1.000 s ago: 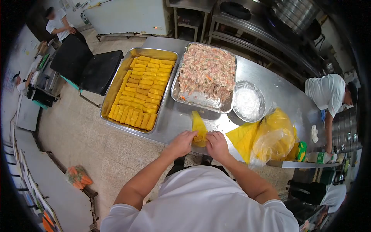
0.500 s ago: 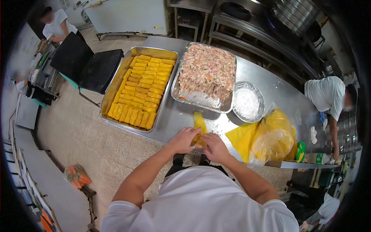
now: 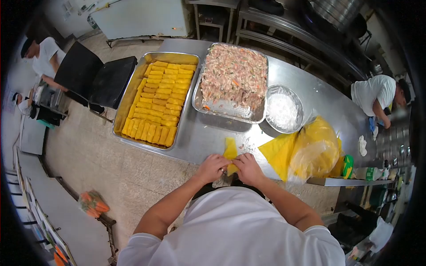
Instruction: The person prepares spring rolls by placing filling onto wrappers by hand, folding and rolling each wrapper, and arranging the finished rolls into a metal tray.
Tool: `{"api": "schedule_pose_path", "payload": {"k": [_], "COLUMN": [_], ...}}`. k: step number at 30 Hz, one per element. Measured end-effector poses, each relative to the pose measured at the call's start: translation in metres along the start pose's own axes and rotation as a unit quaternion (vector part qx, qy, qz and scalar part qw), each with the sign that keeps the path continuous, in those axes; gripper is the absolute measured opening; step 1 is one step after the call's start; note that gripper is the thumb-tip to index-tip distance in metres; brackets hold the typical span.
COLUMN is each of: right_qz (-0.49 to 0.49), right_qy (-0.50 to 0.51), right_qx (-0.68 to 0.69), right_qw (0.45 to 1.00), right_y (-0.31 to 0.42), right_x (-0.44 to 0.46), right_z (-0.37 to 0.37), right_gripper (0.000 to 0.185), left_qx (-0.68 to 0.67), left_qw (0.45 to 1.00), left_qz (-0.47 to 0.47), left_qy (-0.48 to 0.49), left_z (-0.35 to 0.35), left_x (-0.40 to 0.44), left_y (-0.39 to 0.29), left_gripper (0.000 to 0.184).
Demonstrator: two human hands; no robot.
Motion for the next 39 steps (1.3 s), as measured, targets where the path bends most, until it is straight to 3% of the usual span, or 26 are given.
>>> {"api": "schedule_pose_path", "payload": {"k": [4, 7, 11, 14, 17, 22, 28, 35, 39], "right_qz": [-0.095, 0.004, 0.004, -0.023, -0.052, 0.014, 0.010, -0.001, -0.027], "right_qy": [-0.062, -0.079, -0.063, -0.023, -0.005, -0.077, -0.024, -0.045, -0.051], "right_qx": [0.035, -0.028, -0.060, -0.058, -0.043, -0.046, -0.063, -0.050, -0.041], "right_qw": [0.993, 0.996, 0.996, 0.998, 0.998, 0.996, 0.998, 0.998, 0.997], "right_y": [0.007, 0.015, 0.009, 0.000, 0.007, 0.004, -0.010, -0.008, -0.009], "right_x": [0.005, 0.004, 0.007, 0.008, 0.009, 0.009, 0.015, 0.019, 0.021], "right_z": [-0.002, 0.000, -0.017, -0.022, -0.013, -0.010, -0.015, -0.010, -0.016], "right_gripper": [0.039, 0.037, 0.035, 0.035, 0.034, 0.034, 0.033, 0.025, 0.023], "left_qx": [0.012, 0.015, -0.014, -0.017, 0.013, 0.049, 0.044, 0.050, 0.044], "left_qw": [1.000, 0.997, 0.992, 0.999, 1.000, 0.999, 0.999, 0.998, 0.998], "left_qz": [0.023, 0.057, 0.112, 0.003, -0.018, 0.015, 0.007, 0.025, -0.015], "left_qy": [-0.017, -0.044, -0.048, -0.037, -0.020, -0.001, -0.014, -0.032, -0.030], "left_z": [-0.003, -0.004, 0.002, 0.014, 0.002, 0.010, 0.016, 0.023, 0.017], "left_x": [0.009, 0.016, 0.021, 0.017, 0.013, 0.026, 0.026, 0.031, 0.031], "left_y": [0.001, -0.001, -0.007, -0.014, 0.001, -0.003, -0.003, -0.002, 0.013], "left_gripper": [0.030, 0.027, 0.031, 0.031, 0.033, 0.026, 0.021, 0.026, 0.026]}}
Point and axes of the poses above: each hand's wrist, its own x-axis towards the middle knuckle, its own z-axis out of the back of the hand, y = z × x, the point moved 2 cm from there along x, towards the middle knuckle, and after that the axes turned 2 degrees about x, right-handed, at the moved point
